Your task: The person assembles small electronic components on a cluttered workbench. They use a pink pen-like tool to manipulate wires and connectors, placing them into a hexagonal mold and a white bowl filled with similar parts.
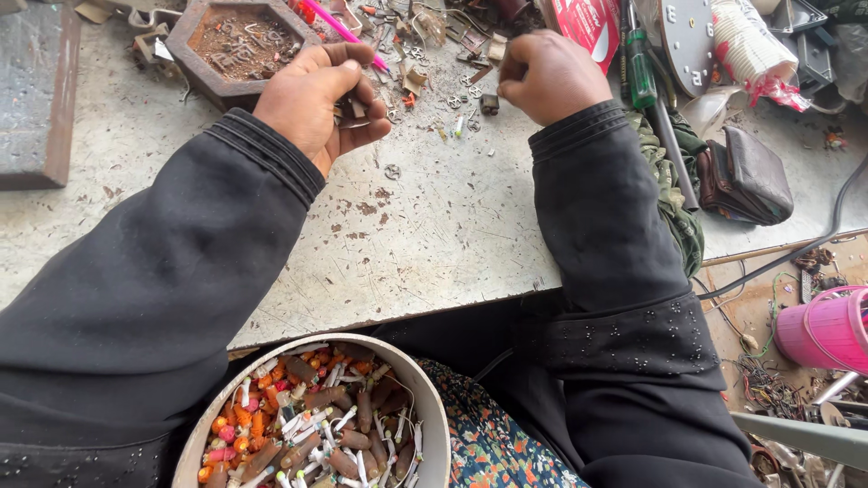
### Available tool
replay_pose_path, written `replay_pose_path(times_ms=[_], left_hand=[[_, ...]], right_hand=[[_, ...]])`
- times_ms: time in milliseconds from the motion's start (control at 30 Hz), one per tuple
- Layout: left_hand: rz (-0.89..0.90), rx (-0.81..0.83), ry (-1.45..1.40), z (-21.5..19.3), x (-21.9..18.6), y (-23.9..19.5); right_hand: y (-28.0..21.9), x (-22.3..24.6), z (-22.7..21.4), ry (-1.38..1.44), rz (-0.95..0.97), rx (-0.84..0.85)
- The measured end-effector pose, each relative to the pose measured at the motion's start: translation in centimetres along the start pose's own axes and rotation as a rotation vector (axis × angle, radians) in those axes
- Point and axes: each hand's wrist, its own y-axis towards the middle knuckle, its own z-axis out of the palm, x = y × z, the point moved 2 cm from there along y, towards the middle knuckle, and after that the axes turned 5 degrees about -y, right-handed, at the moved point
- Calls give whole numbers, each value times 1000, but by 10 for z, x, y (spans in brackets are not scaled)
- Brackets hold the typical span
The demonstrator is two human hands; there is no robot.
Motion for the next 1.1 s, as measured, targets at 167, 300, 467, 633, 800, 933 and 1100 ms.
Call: replay_pose_path(times_ms=[167, 300, 467, 633, 800, 933, 1100], left_hand=[[-58, -24, 22, 4, 0, -1], [-96, 19, -7, 7, 0, -2], [-92, 47, 20, 12, 0, -5], [-135, 102, 93, 13, -3, -7], [-146, 186, 118, 16, -3, -6], [-142, 200, 156, 15, -3, -7], [-136, 131, 71, 9, -1, -4]], right_hand=[[7, 16, 14, 40, -27, 13], [8, 26, 21, -55, -24, -27], [6, 24, 19, -13, -15, 6], [6, 16, 20, 108, -36, -48], [7, 11, 22, 33, -43, 35], [8, 8, 24, 80, -43, 59], [10, 0, 26, 117, -7, 64]])
